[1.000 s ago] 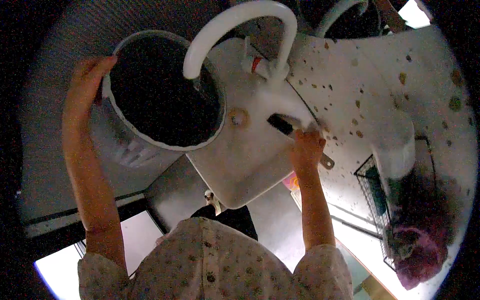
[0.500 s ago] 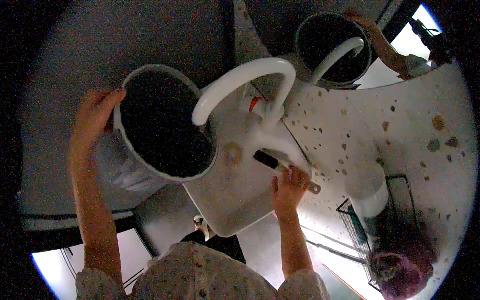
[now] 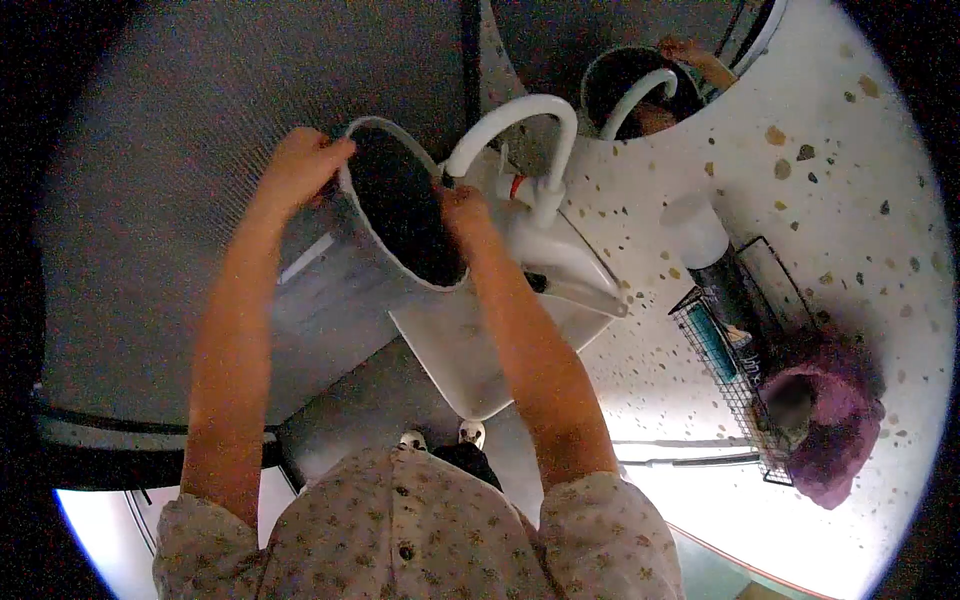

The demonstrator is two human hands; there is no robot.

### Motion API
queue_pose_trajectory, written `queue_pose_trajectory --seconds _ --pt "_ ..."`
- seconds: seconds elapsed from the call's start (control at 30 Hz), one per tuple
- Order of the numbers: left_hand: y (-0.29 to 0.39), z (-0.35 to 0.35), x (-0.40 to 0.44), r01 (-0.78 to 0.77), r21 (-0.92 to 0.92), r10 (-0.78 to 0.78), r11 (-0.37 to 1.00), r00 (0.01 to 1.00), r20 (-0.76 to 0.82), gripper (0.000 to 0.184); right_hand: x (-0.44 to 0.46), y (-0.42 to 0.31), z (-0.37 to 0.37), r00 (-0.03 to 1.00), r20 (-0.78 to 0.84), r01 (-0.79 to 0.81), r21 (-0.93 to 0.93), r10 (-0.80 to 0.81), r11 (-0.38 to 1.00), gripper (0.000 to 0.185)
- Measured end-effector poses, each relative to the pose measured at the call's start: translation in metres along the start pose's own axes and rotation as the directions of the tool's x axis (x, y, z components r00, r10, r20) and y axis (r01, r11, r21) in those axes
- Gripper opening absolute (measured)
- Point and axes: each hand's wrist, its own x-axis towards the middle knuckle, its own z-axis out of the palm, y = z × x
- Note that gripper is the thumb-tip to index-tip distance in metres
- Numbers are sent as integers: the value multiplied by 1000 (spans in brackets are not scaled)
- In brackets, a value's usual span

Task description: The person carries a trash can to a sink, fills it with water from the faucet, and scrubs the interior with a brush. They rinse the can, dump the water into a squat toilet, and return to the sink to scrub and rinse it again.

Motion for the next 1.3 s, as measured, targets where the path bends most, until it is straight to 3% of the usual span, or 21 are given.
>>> queue_pose_trajectory --seconds 0.07,0.1,0.13,0.2,0.23,0.3,0.4,0.47,0.5,0.57,0.6,0.67,0.8,0.87,0.9,0.97,1.1,1.17,1.23,1.3 --pt "4 -4 -3 17 -9 -16 1000 999 48 44 15 9 4 985 -135 60 -296 -104 953 28" --pt "-1 -5 0 -20 17 19 1000 998 65 44 26 28 2 985 -135 67 -297 -111 953 28" --pt "0 -7 -2 -23 15 22 1000 998 60 44 40 52 -6 947 -80 219 -545 -311 809 27" --pt "4 -8 -4 11 28 -13 1000 998 67 43 37 54 -16 877 25 337 -744 -480 577 27" --pt "3 -8 -4 8 25 -10 1000 998 66 43 31 52 -20 929 0 287 -627 -369 724 27" --pt "1 -8 -4 4 10 -4 1000 997 80 42 12 42 -30 968 -6 215 -494 -251 842 26" --pt "4 -9 -8 -28 -11 29 1000 995 95 42 -19 14 -39 963 58 248 -574 -264 781 21" --pt "6 -9 -8 -42 -12 43 999 994 103 42 -19 21 -42 906 49 343 -668 -421 661 23" --pt "7 -8 -8 -48 -11 49 999 993 108 42 -26 18 -41 906 44 340 -669 -421 661 23" --pt "11 -8 -11 -40 -20 42 999 993 111 42 -41 9 -34 896 -114 195 -768 -430 610 29" --pt "13 -8 -12 -27 -28 30 999 993 111 42 -40 14 -37 895 -115 194 -768 -430 610 29" --pt "12 -4 -12 -31 -30 33 999 994 100 42 -37 23 -43 975 -2 135 -794 -224 592 35" --pt "12 -3 -9 -32 -6 33 999 990 139 41 -79 -2 -44 983 15 102 -874 -184 475 41" --pt "14 -3 -11 -28 -12 30 1000 990 138 40 -85 3 -49 965 -1 112 -900 -261 420 47" --pt "15 -3 -12 -27 -19 29 999 990 140 40 -90 3 -52 965 3 117 -900 -264 420 47" --pt "16 -5 -13 -29 -11 30 1000 988 153 39 -102 -6 -55 895 6 216 -881 -446 421 46" --pt "19 -5 -18 9 -45 -4 999 993 119 37 -120 -35 -62 914 4 254 -786 -406 563 44" --pt "21 -7 -21 24 -53 -17 998 991 130 36 -133 -54 -62 885 93 444 -464 -456 767 50" --pt "20 -6 -21 28 -50 -22 998 994 109 35 -144 -77 -61 759 264 650 -259 -595 715 53" --pt "21 -3 -24 28 -57 -23 998 995 94 35 -155 -103 -58 594 380 801 -196 -709 566 58"
